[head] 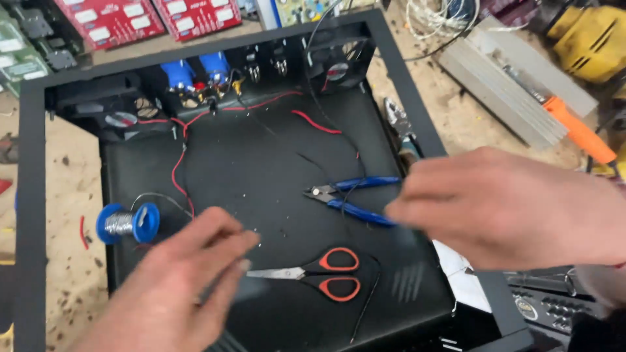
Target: Soldering and connecting wires to terminals inside an electronic enclosure on a repair bench.
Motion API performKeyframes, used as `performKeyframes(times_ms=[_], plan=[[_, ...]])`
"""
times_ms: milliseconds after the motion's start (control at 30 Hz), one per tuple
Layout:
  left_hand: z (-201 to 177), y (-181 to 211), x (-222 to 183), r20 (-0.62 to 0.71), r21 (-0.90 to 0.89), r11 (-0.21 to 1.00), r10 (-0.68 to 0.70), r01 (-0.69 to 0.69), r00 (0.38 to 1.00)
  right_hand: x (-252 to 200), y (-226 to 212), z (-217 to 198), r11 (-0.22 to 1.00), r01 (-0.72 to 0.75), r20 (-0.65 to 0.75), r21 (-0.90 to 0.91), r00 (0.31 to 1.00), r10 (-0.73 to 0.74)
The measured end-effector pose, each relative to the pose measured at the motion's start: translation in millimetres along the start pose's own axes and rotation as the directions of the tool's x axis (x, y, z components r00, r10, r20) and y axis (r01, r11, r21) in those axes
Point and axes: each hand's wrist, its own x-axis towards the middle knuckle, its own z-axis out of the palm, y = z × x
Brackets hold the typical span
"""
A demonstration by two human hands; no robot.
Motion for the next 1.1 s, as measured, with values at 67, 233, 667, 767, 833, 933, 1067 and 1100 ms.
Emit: performKeyframes(times_ms=[67, 233, 667, 767, 833, 933, 1067, 1100], plan=[[19.2, -2.2, 11.8, 0.078, 0.046, 0.995, 0.09, -0.093, 0.993, -13.5, -0.8, -11.2, 0.992, -0.004, -0.166, 0.124, 0.986, 0.025], [56.9, 33.9, 71.9, 0.305, 0.332, 0.729, 0.517, -0.598, 0.8, -97.1, 42.5, 44.0, 0.914, -0.281, -0.716, 0.292, 0.57, 0.404], [52.1, -3.5, 133.1, -0.273, 0.025, 0.951, 0.304, -0.309, 0.912, -87.2, 21.0, 111.2, 0.772, -0.447, -0.656, 0.452, 0.42, 0.627], [28.6, -27.3, 121.4, -0.273, 0.177, 0.984, 0.048, 0.001, 0.961, -79.4, 39.4, 125.0, 0.83, -0.458, -0.623, 0.318, 0.559, 0.547], [8.7, -43.5, 112.4, -0.385, 0.263, 0.961, 0.181, -0.081, 0.905, -64.2, 42.8, 121.1, 0.886, -0.372, -0.584, 0.278, 0.667, 0.463], [-32.9, -47.3, 92.3, -0.525, 0.313, 0.95, 0.183, -0.011, 0.832, -42.1, 34.2, 104.8, 0.872, -0.4, -0.597, 0.281, 0.639, 0.485], [-26.5, -37.0, 84.2, -0.54, 0.189, 0.981, 0.137, -0.039, 0.83, -61.8, 47.8, 111.4, 0.754, -0.654, -0.615, -0.056, 0.617, 0.49], [-17.3, -36.4, 86.8, -0.492, 0.069, 0.996, 0.076, -0.048, 0.867, -63.1, 47.9, 109.9, 0.637, -0.766, -0.422, -0.087, 0.607, 0.673]])
